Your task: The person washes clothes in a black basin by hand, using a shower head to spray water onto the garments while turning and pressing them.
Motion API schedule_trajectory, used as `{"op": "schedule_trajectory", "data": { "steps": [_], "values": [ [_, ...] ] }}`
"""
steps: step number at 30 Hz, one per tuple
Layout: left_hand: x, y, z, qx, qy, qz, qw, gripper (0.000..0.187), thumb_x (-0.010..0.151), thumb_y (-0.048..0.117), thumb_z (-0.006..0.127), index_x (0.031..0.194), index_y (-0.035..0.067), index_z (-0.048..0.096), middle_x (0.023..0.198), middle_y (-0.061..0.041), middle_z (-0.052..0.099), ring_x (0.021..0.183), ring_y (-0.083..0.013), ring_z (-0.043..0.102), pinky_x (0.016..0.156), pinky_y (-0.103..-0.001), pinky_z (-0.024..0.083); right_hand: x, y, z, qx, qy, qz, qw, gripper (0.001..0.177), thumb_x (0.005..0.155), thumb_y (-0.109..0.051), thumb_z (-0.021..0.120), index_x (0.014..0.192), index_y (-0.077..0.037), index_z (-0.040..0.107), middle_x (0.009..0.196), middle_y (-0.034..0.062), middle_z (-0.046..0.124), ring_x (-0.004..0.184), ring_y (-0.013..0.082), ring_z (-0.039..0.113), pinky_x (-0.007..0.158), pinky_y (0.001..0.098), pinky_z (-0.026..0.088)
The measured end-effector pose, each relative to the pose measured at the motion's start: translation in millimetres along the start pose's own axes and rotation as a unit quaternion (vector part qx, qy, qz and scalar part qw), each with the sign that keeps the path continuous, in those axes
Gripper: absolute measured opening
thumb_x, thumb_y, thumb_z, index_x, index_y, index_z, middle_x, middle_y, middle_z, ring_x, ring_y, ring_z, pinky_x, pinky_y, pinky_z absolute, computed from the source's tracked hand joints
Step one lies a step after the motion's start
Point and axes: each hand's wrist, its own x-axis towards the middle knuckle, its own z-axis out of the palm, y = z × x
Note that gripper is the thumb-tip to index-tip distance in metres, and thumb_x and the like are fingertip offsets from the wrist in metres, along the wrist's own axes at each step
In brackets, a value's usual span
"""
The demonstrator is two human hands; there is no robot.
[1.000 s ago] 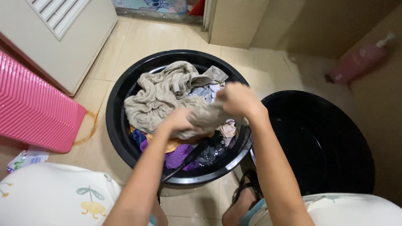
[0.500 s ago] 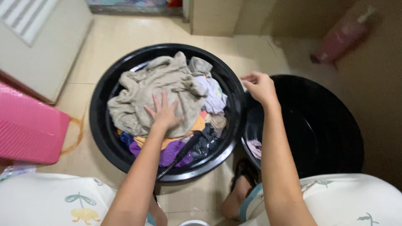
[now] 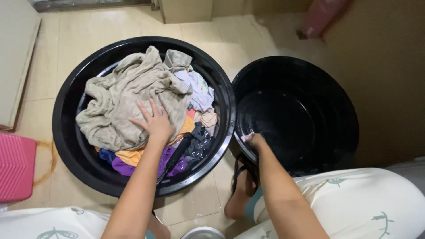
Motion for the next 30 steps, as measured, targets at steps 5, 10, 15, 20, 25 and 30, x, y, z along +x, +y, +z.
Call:
{"op": "schedule_trajectory", "data": {
  "steps": [5, 10, 15, 20, 25, 30],
  "values": [
    [5.8, 7.5, -5.7, -0.024, -0.016, -0.018, 0.999, 0.049, 0.084, 0.035, 0.066, 0.127, 0.012, 0.071, 0.164, -0.019, 0.025, 0.152, -0.0472, 0.011, 0.107, -0.082, 0.012, 18.8, -75.3, -56.3, 0.26, 0.069, -0.109, 0.957, 0.006, 0.077, -0.006, 0.068, 0.078, 0.0, 0.07, 0.068, 0.0108, 0.07, 0.053, 0.0187, 0.066, 0.047, 0.0359, 0.053],
    [-3.0, 28.4, 31.9, -0.003, -0.023, 0.013, 1.0, 0.03, 0.092, 0.026, 0.068, 0.114, 0.01, 0.079, 0.124, -0.014, 0.074, 0.129, -0.0342, 0.062, 0.104, -0.047, 0.051, -67.1, -209.3, -160.4, 0.332, 0.108, -0.214, 0.912, 0.012, 0.082, -0.005, 0.059, 0.071, -0.001, 0.063, 0.056, 0.0078, 0.059, 0.043, 0.0177, 0.058, 0.037, 0.029, 0.044],
    [-13.7, 22.9, 103.8, -0.115, -0.196, 0.022, 0.974, 0.058, 0.079, 0.049, 0.083, 0.116, 0.005, 0.074, 0.12, -0.018, 0.071, 0.11, -0.033, 0.069, 0.09, -0.043, 0.056, -104.4, -270.7, -165.9, 0.364, -0.002, -0.32, 0.874, 0.016, 0.088, -0.014, 0.07, 0.088, -0.002, 0.059, 0.068, 0.0059, 0.065, 0.053, 0.0152, 0.062, 0.045, 0.0279, 0.047],
    [-5.8, 6.9, 193.1, -0.608, -0.331, -0.146, 0.706, 0.055, 0.083, 0.017, 0.081, 0.128, 0.033, 0.053, 0.075, -0.017, 0.064, 0.057, -0.0288, 0.061, 0.05, -0.047, 0.051, -98.0, -284.2, -100.6, 0.173, 0.014, -0.376, 0.91, 0.033, 0.084, -0.023, 0.074, 0.111, -0.007, 0.065, 0.085, 0.0056, 0.07, 0.07, 0.0131, 0.065, 0.058, 0.0289, 0.053],
    [-8.9, 0.1, 147.0, -0.504, -0.35, -0.071, 0.786, 0.034, 0.087, 0.02, 0.078, 0.095, -0.01, 0.067, 0.064, -0.013, 0.061, 0.045, -0.0217, 0.057, 0.039, -0.04, 0.049, -83.2, -288.2, -68.3, 0.171, -0.188, -0.244, 0.936, 0.038, 0.088, -0.037, 0.072, 0.111, -0.008, 0.069, 0.095, 0.0048, 0.071, 0.075, 0.0121, 0.067, 0.058, 0.0301, 0.06],
    [-35.3, 7.5, 53.7, -0.282, -0.269, 0.016, 0.921, 0.043, 0.087, 0.032, 0.075, 0.091, -0.01, 0.072, 0.082, -0.025, 0.072, 0.07, -0.035, 0.071, 0.063, -0.044, 0.057, -43.4, -271.9, -57.8, 0.124, -0.138, -0.19, 0.964, 0.039, 0.096, -0.04, 0.062, 0.105, -0.004, 0.073, 0.086, 0.0091, 0.071, 0.066, 0.0176, 0.064, 0.051, 0.0334, 0.052]
  ]
}}
